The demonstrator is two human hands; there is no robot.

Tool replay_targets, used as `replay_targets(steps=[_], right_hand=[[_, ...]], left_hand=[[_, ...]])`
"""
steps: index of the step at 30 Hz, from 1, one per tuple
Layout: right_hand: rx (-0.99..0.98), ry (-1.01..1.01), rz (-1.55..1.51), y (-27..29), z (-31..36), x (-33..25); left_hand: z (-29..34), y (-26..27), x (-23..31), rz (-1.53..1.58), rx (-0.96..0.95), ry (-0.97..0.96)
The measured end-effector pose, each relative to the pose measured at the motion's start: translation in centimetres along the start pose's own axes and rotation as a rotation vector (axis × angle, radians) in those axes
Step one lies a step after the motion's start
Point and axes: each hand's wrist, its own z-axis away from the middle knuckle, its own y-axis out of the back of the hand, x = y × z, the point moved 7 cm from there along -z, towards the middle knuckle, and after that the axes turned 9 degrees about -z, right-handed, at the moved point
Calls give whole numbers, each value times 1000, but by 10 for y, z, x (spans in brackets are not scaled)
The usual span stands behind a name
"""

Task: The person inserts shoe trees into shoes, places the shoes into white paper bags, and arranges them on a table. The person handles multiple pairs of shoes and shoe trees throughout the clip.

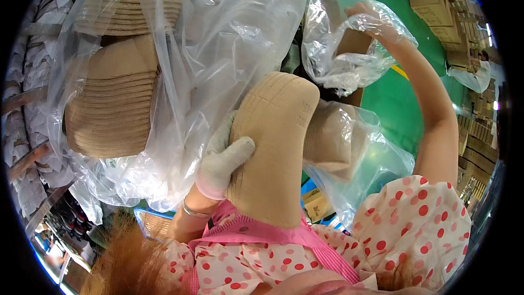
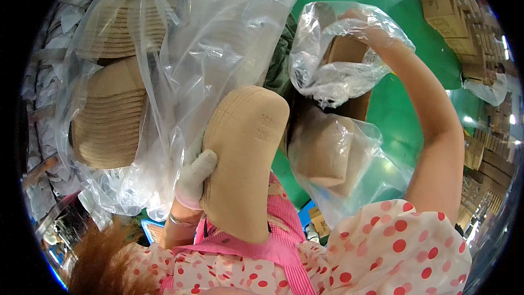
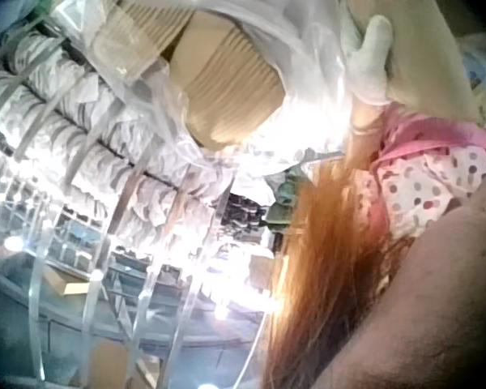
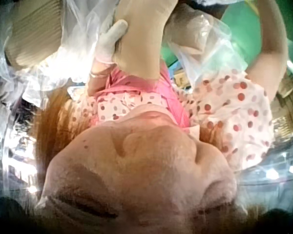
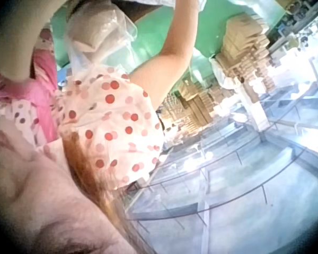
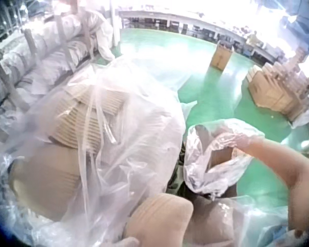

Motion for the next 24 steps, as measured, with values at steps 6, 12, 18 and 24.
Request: replay_targets(steps=[6,12,18,24], right_hand=[[-20,-4,25,3,23,-1],[31,19,86,19,48,-10],[206,131,218,71,122,-71],[745,512,164,87,254,-143]], left_hand=[[5,7,7,-20,23,-52],[16,14,10,-88,23,-85],[44,12,20,-75,20,-236],[86,82,-6,84,-8,-412]])
